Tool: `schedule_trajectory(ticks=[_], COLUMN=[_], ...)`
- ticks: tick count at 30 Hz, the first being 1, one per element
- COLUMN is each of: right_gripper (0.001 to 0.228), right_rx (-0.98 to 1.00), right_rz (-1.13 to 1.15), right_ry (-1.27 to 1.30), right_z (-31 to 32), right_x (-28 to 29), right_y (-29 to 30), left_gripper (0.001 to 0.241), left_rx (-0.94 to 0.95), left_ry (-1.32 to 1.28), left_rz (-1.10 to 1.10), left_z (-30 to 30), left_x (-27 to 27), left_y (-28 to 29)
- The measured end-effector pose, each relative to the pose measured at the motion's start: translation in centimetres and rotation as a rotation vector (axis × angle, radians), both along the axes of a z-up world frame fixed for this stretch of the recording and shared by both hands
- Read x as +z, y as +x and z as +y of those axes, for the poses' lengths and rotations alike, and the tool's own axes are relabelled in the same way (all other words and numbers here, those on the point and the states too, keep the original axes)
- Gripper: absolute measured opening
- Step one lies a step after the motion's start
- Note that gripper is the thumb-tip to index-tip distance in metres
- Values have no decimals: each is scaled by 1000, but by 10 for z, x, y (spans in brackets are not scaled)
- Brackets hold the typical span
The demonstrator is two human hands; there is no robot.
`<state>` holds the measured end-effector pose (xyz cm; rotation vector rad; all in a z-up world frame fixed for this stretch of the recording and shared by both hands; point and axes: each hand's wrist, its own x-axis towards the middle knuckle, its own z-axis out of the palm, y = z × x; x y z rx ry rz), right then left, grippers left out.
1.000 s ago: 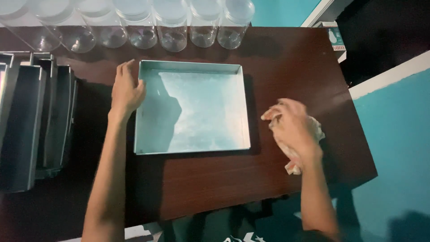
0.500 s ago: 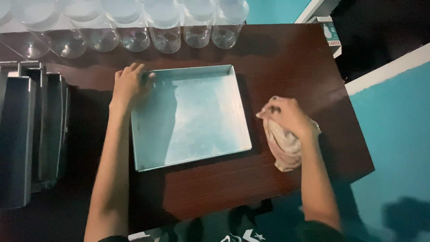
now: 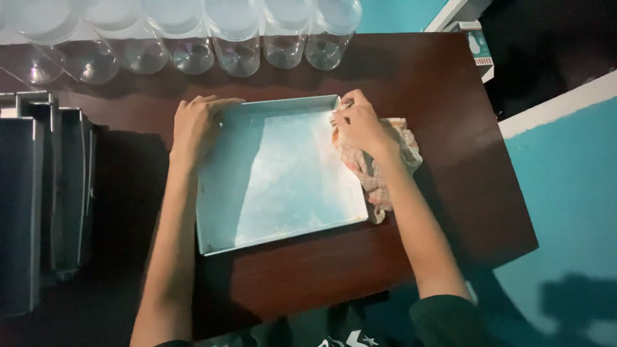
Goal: Wiping a flat white surface and a metal baking pan with a cloth in a bakery setting.
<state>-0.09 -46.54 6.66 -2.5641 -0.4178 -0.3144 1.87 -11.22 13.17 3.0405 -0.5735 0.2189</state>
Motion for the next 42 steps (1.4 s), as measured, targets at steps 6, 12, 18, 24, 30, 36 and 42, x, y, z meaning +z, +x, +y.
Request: schedule_trajectory(ticks=[6,12,18,24,30,36,42], right_gripper=[53,62,96,92,86,63,96], right_rx=[-261,-452,-495,-535,-556,-436,-362], right_rz=[-23,123,504,324,319,449,520], right_ry=[167,86,-26,99,69,-528,-808], right_z=[1,21,22,33,30,33,30], right_x=[-31,-14,6,21,-2,18,25], right_y=[33,26,-21,35,-6,-120,-81], left_gripper=[24,27,17,51,18,28,29], left_rx=[-46,-4,-1,-285,33,-43,-67], left_ry=[-117,-40,53,-234,35,-143,-112], left_rz=[-57,-58,-73,-159,-154,-129,-57], left_z=[10,6,4,32,9,23,25], left_x=[-36,-19,-19,-92,-45,-68,-97], left_y=[19,11,9,53,19,31,47])
